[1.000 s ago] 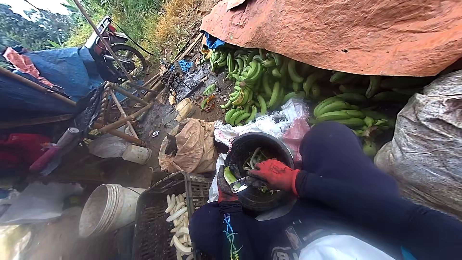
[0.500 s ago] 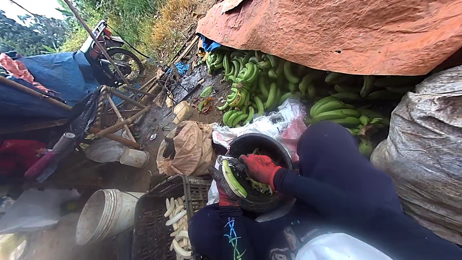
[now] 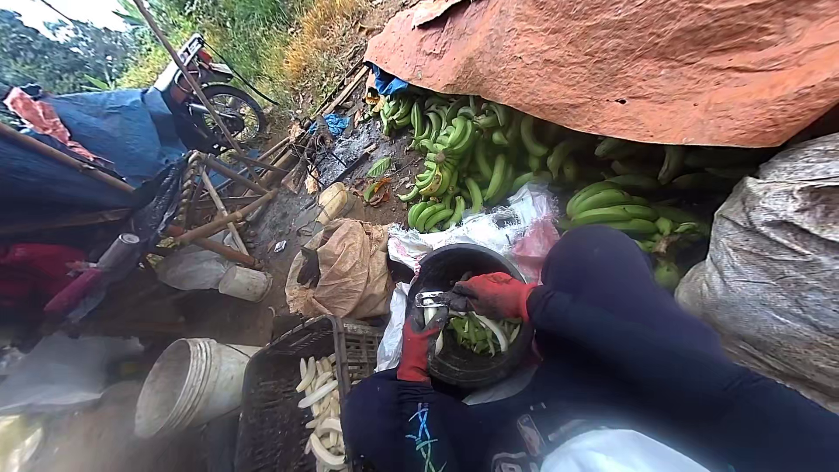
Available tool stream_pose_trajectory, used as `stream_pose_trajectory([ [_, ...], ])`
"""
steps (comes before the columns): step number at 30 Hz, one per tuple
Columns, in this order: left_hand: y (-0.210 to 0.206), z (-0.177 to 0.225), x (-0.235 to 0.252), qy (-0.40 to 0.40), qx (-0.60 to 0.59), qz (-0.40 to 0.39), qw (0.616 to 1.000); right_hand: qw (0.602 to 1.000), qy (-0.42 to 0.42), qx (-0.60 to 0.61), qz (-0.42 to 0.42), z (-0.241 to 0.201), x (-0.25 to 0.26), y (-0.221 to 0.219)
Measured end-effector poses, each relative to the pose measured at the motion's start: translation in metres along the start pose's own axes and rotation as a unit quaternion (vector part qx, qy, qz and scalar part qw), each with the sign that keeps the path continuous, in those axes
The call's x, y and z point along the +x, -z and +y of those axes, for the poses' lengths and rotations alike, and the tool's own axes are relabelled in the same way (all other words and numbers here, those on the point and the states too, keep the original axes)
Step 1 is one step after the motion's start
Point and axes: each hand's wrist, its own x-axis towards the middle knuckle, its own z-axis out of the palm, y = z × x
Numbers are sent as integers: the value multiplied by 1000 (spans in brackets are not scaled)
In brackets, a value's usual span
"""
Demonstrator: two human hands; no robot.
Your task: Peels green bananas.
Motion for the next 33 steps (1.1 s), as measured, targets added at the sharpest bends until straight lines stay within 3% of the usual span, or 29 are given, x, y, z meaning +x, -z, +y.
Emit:
stream_pose_trajectory([
  [2,-2,-2,0,-28,5,-42,999,999,-40,12,8,4,6,0],
  [5,-4,-8,2,-34,-128,6,991,997,-55,22,49,10,8,-4],
  [7,2,-18,9,-35,-267,19,963,999,12,24,47,13,0,-12],
  [10,11,-20,18,-16,-413,-25,910,992,123,6,-9,14,-13,-31],
  [13,9,-11,18,22,-488,-60,871,990,139,-33,-16,7,-20,-40],
  [18,-5,-2,11,-11,-483,-120,867,998,30,-48,33,-15,-6,-33],
  [22,-13,-2,12,-63,-338,-38,938,993,-93,3,67,-34,7,-29],
  [27,-11,-17,7,-12,-216,48,975,978,-185,54,81,-24,17,-23],
  [29,-4,-16,6,-37,-266,15,963,985,-130,62,94,-4,16,-23],
  [31,2,-17,9,-64,-353,-41,933,994,-5,84,63,15,7,-21],
  [33,-2,5,5,-3,-394,-3,919,987,106,115,-26,21,-6,-19],
])
